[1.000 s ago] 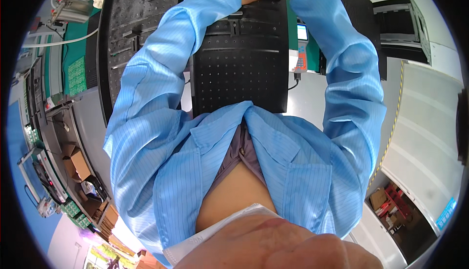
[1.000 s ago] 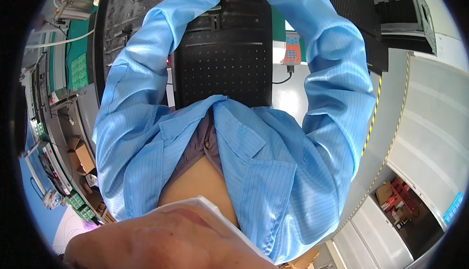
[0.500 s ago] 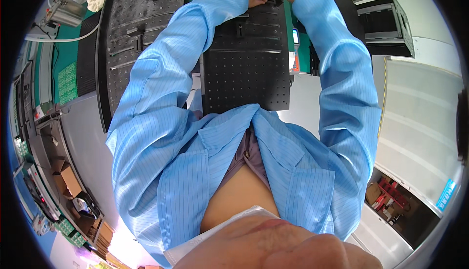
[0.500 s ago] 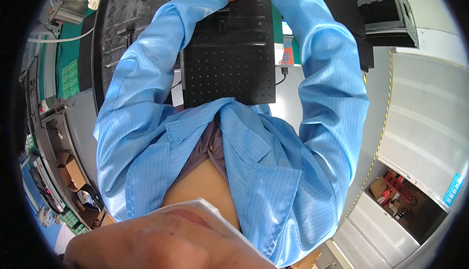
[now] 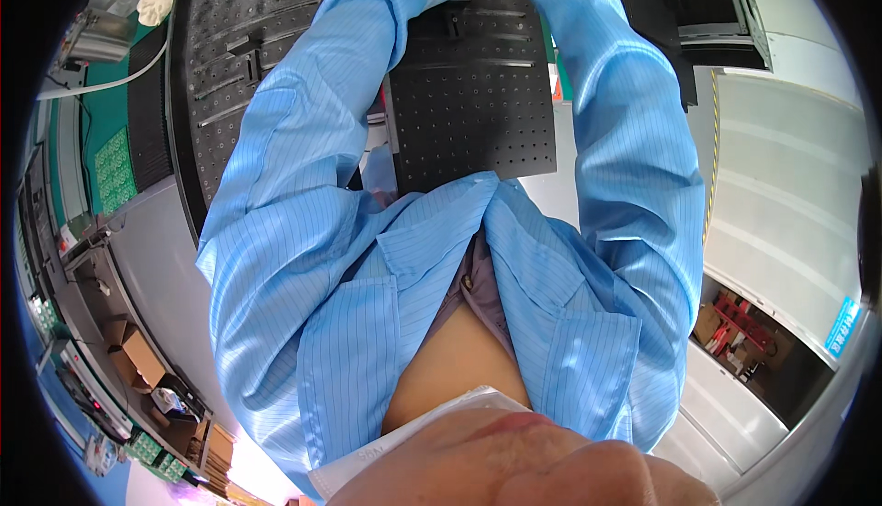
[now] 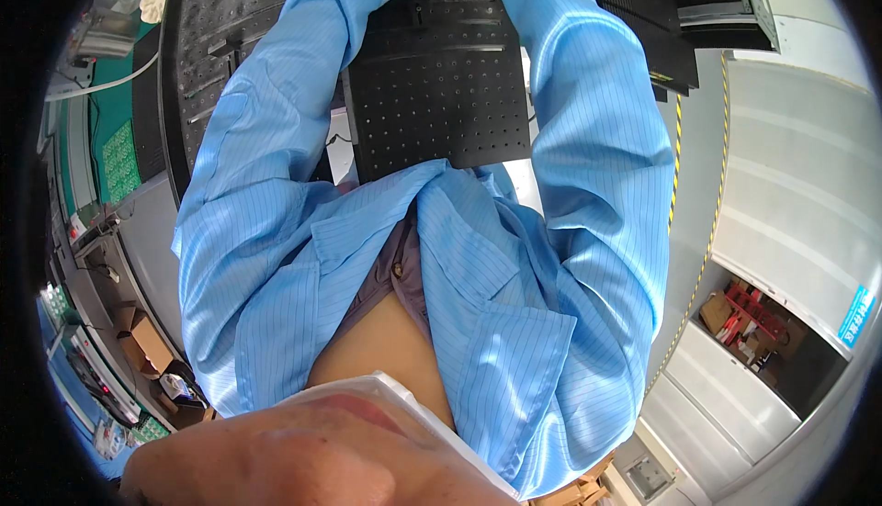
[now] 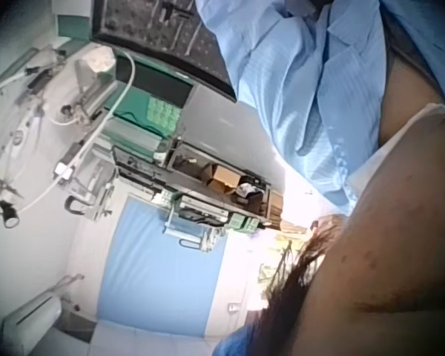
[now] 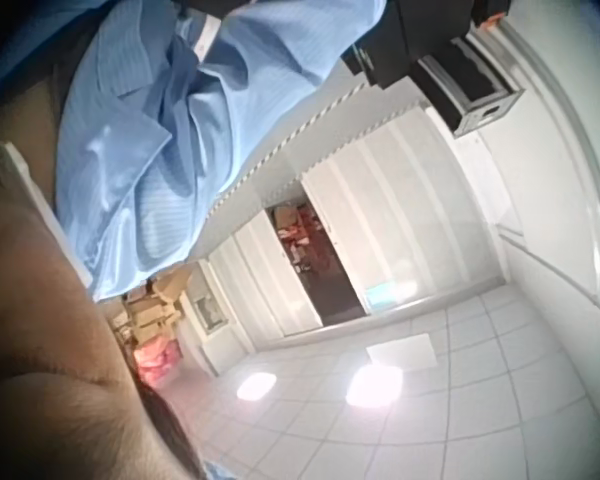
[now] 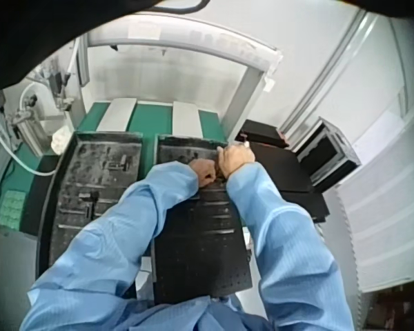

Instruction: Placing printed circuit boards into a testing fixture for inspection and testing.

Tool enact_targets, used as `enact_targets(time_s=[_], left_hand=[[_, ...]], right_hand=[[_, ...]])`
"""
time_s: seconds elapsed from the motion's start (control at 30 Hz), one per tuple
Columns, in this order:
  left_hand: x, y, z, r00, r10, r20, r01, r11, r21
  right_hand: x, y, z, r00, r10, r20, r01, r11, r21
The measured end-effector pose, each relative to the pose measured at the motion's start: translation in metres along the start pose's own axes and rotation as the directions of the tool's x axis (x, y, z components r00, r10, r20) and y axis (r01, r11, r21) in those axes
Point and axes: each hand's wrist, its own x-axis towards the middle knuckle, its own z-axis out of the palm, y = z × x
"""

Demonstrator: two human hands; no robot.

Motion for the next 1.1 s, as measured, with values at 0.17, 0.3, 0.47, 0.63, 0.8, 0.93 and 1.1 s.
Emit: enact_targets(time_s=[0.17,0.3,0.47,0.63,0.8,0.93,1.1], left_hand=[[0.003,-0.011,-0.019,0.999,-0.049,0.019,0.049,0.999,-0.014],[-0.018,-0.007,-0.005,0.999,-0.022,-0.049,0.020,0.999,-0.027],[-0.001,0.023,-0.041,0.929,-0.242,0.280,0.209,0.967,0.142],[0.010,0.083,-0.105,0.824,-0.454,0.340,0.348,0.878,0.329],[-0.043,0.200,-0.205,0.813,-0.573,0.107,0.474,0.756,0.452],[-0.093,0.305,-0.261,0.940,-0.333,-0.075,0.340,0.931,0.131],[-0.282,0.374,-0.276,0.191,-0.567,-0.801,0.585,0.721,-0.371]], right_hand=[[0.014,-0.011,-0.008,0.998,0.026,-0.055,-0.024,0.999,0.038],[0.001,-0.011,-0.032,0.995,-0.070,0.068,0.053,0.973,0.226],[0.004,-0.009,-0.023,0.980,-0.198,0.027,0.193,0.973,0.128],[0.011,0.017,0.004,0.950,-0.309,0.035,0.237,0.791,0.564],[0.023,0.002,0.001,0.978,-0.196,0.069,0.029,0.460,0.887],[-0.001,0.046,-0.062,0.993,-0.042,0.113,-0.108,0.095,0.990],[-0.031,0.043,-0.073,0.814,-0.519,0.261,-0.581,-0.719,0.381]])
